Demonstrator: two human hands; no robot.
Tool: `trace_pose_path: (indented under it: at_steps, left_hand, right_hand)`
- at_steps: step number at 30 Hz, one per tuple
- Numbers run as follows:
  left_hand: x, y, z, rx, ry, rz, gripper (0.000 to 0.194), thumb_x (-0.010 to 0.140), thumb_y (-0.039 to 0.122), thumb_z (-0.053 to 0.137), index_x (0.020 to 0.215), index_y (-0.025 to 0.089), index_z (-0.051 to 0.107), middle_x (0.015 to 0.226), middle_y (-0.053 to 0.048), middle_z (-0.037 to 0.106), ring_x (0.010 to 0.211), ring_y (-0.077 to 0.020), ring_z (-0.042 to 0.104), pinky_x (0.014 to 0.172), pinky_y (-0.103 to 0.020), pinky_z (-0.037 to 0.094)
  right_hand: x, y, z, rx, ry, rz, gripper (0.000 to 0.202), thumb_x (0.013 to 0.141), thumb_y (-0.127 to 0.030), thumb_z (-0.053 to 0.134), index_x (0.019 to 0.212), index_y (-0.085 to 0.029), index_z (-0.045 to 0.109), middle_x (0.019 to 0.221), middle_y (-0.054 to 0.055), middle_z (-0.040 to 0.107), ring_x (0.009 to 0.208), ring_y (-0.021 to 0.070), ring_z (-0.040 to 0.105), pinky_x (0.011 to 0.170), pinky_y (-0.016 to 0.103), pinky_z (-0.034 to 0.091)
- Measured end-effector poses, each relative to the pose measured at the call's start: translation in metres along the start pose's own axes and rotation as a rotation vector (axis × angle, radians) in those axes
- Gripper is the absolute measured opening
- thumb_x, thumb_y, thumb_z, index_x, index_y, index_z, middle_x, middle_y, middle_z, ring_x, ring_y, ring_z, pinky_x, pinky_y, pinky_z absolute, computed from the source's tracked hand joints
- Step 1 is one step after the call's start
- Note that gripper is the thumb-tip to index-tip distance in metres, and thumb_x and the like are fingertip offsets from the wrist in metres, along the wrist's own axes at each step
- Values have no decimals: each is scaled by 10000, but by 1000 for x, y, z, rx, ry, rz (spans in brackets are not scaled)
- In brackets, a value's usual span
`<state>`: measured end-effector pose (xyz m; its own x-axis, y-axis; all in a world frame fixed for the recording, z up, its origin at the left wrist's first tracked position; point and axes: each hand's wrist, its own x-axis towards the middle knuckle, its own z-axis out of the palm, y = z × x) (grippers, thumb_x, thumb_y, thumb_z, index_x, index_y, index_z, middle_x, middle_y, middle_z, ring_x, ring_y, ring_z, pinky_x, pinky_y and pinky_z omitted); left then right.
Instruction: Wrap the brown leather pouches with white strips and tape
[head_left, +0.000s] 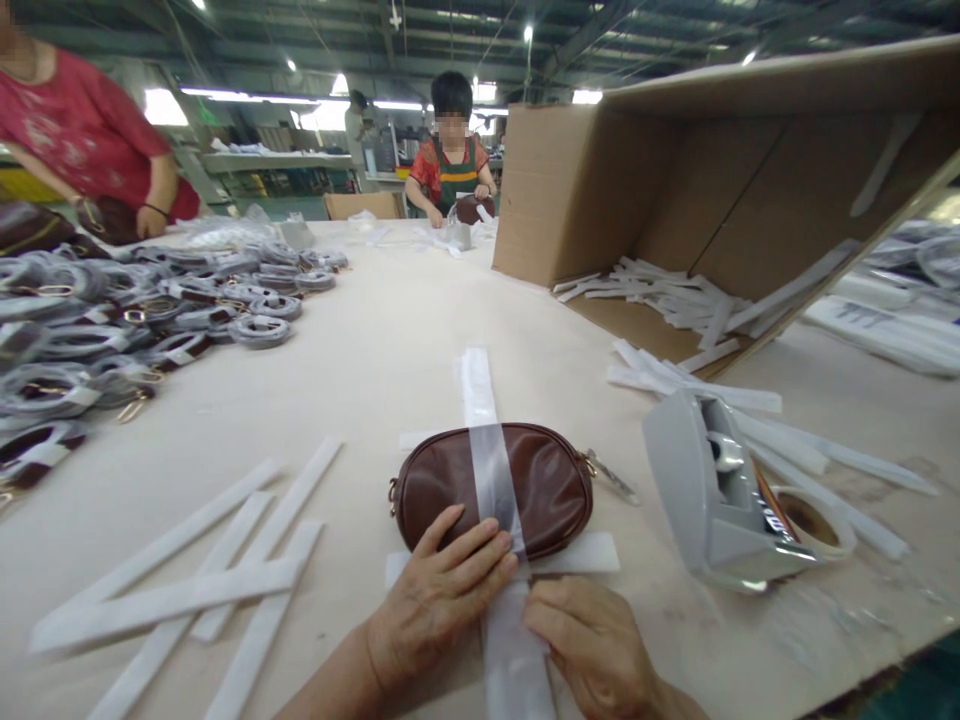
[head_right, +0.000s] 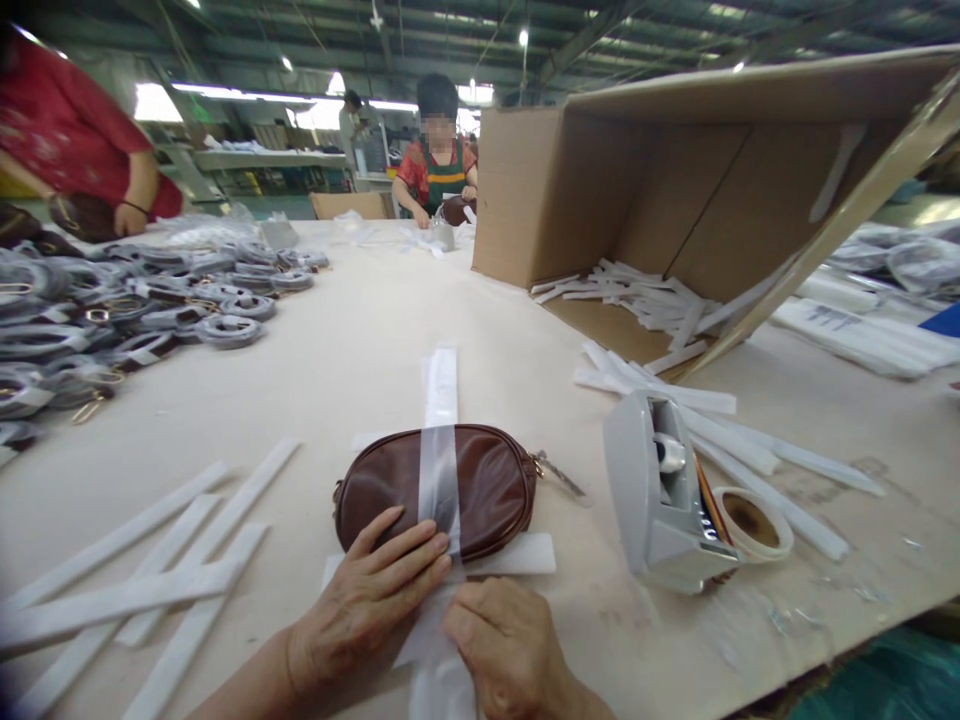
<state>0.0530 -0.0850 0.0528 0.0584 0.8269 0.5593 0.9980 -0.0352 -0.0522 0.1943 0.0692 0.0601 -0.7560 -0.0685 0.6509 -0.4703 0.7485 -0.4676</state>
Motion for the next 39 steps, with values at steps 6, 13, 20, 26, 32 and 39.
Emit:
trace_pose_path:
  at_steps: [6,13,20,26,32,39]
  left_hand:
    - [-1,-4,4,16,-20,18,373,970,192,242,1170,176,556,1223,30,599,1240,-147,425,1174,-412,39]
    - [1,0,-1,-74,-40,-68,325,891,89,305,1094,105,558,1178,-70,619,1287,-150,386,1172,-378,48]
    - [-1,6,1,-185,118,-137,534,742,38,395,1275,62,389,1155,-125,615,1281,-199,410,1131,-412,256]
    - [-6,11,5,-175,102,-274,490,841,97,325,1313,-34,326,1182,-173,598,1327,-183,338,1108,-380,323]
    - [-8,12,10,-183,161,-254,518,868,174,424,1332,-28,309,1116,-153,638,1315,-192,359,1131,-384,291]
    - [-6,10,0,-285,136,-271,507,885,182,440,1348,27,303,1159,-164,606,1296,-242,388,1079,-438,377]
  right_hand:
    - [30,7,-7,-160,7,-184,279,958,-81,316,907,-91,590,849,88,641,688,163,529,589,292,401]
    - [36,26,3,-17,37,72,168,923,-57,430,932,-163,560,902,47,635,791,132,584,686,238,473]
    - [26,30,11,19,66,177,164,915,-62,462,986,-177,555,918,55,615,813,137,591,712,236,495]
    - [22,31,21,-52,104,207,176,901,-41,454,979,-165,550,918,68,609,807,145,591,708,238,501]
    - [18,34,31,-155,148,253,170,906,-60,454,983,-164,564,911,68,624,776,149,606,695,230,503]
    - [21,32,35,-173,193,303,158,930,-101,443,933,-166,587,852,49,613,725,132,600,659,202,493]
